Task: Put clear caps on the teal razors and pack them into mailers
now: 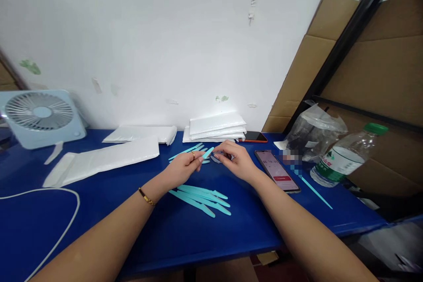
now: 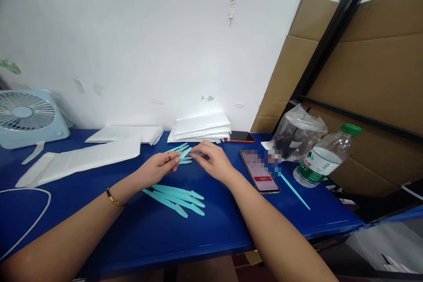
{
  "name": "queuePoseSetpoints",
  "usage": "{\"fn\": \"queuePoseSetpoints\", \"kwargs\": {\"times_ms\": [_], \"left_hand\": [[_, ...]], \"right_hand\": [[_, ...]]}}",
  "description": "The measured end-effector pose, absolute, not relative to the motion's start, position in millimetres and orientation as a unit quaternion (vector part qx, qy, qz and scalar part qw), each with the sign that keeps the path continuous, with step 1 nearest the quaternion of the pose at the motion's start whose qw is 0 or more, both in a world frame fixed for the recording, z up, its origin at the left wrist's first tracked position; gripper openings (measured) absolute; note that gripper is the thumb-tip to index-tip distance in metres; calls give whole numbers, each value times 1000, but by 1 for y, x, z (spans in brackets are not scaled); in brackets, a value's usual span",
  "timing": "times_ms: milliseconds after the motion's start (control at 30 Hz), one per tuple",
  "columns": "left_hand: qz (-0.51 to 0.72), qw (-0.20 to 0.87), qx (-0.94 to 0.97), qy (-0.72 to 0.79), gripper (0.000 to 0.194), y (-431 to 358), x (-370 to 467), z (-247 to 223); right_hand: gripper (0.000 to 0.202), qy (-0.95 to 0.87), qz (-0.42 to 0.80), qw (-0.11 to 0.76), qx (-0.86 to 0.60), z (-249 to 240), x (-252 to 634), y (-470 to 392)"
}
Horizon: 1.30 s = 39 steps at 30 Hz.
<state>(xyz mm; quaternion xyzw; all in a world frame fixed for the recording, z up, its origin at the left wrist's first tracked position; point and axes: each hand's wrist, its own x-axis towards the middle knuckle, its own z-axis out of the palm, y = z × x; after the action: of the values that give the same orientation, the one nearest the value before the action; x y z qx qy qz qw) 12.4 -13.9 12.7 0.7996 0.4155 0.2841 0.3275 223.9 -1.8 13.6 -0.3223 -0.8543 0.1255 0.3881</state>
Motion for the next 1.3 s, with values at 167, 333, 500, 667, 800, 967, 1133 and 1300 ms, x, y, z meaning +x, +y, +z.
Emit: {"fn": "queuePoseSetpoints", "kwargs": {"times_ms": [167,333,500,667,800,967,1133,1300], "left_hand": [[262,326,808,415,36,-9,8,8],[243,373,803,397,36,-8,7,6],[233,441,776,385,42,-15,8,14],[235,482,747,393,41,-16,7,16],[230,489,743,394,41,-15,8,16],[221,503,737,393,44,-15,8,17],[210,524,727,391,44,-14,7,14],[206,522,725,400,37,-17,9,14]], "right_hand": [[20,-845,84,400,-345,13,227,0],[23,-877,18,352,-326,14,233,3],[25,-892,-36,327,-311,13,235,6],[25,-892,-64,331,-301,13,236,7],[25,-889,-78,335,-303,14,236,7],[24,-898,-93,321,-285,13,236,7],[22,-907,-110,310,-264,10,232,6],[23,-915,-107,299,-249,8,225,4]]}}
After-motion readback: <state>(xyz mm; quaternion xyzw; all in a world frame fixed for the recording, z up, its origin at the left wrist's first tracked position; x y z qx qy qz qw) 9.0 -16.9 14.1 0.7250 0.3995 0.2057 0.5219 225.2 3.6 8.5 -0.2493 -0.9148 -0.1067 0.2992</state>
